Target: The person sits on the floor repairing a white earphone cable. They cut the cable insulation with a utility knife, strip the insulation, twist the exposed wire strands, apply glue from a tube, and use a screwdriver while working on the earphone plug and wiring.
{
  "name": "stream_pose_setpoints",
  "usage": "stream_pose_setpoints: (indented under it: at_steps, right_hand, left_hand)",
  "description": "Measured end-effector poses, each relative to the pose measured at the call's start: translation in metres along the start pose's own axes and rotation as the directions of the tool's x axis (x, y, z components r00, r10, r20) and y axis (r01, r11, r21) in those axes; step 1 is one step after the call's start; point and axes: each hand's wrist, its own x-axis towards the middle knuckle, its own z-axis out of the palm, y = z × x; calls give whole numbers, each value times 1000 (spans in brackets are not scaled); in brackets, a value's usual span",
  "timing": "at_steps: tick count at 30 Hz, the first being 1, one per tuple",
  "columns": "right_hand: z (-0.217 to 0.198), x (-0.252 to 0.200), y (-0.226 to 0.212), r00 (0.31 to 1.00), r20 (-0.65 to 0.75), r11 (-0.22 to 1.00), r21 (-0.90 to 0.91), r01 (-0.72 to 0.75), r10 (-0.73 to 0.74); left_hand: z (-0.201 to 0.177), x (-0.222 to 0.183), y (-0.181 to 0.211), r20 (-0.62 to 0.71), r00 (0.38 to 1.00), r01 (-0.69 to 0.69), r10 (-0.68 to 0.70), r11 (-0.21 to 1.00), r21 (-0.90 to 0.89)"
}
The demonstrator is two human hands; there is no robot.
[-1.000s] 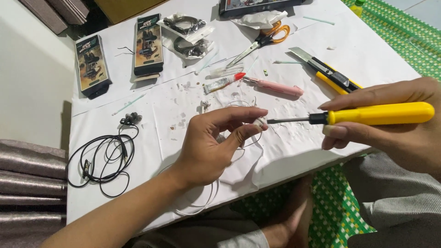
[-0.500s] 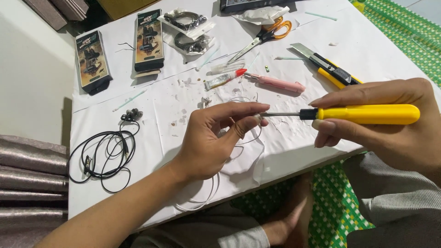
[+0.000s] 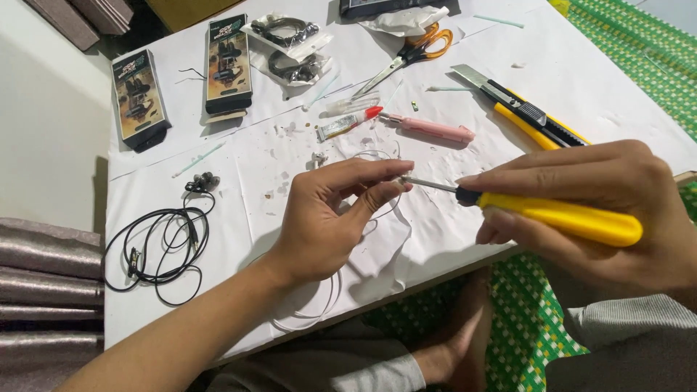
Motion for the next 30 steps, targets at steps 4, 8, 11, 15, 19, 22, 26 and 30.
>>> stream_pose_setpoints:
  at_steps: [4, 8, 11, 15, 19, 22, 26, 30]
  right_hand:
    - [6, -1, 0, 1000, -4, 999, -26, 20, -20]
    - [14, 1, -3, 994, -30, 995, -22, 102, -103]
    - [16, 1, -4, 994, -33, 994, 18, 105, -104]
    - [18, 0, -2, 997, -15, 997, 33, 73, -73]
    - [13, 2, 3, 999, 1, 999, -16, 37, -37]
    - [9, 0, 5, 999, 47, 995, 98, -6, 1]
    - [8, -1, 1, 1000, 23, 994, 107, -10, 8]
    - [8, -2, 7, 1000, 6, 996, 84, -4, 3]
  left_hand:
    - [0, -1, -1, -13, 1000, -5, 5, 1000, 14]
    - [0, -3, -5, -30, 1000, 5, -6, 1000, -20]
    - [1, -2, -6, -46, 997, 54, -56, 997, -48]
    - [1, -1, -5, -58, 993, 99, -101, 994, -35]
    - [3, 1, -1, -78, 989, 123, -126, 991, -46]
    - [4, 1, 1, -107, 980, 161, -167, 985, -56]
    - [4, 3, 8, -111, 978, 178, -178, 984, -9]
    - [3, 4, 10, -97, 977, 192, -189, 981, 24]
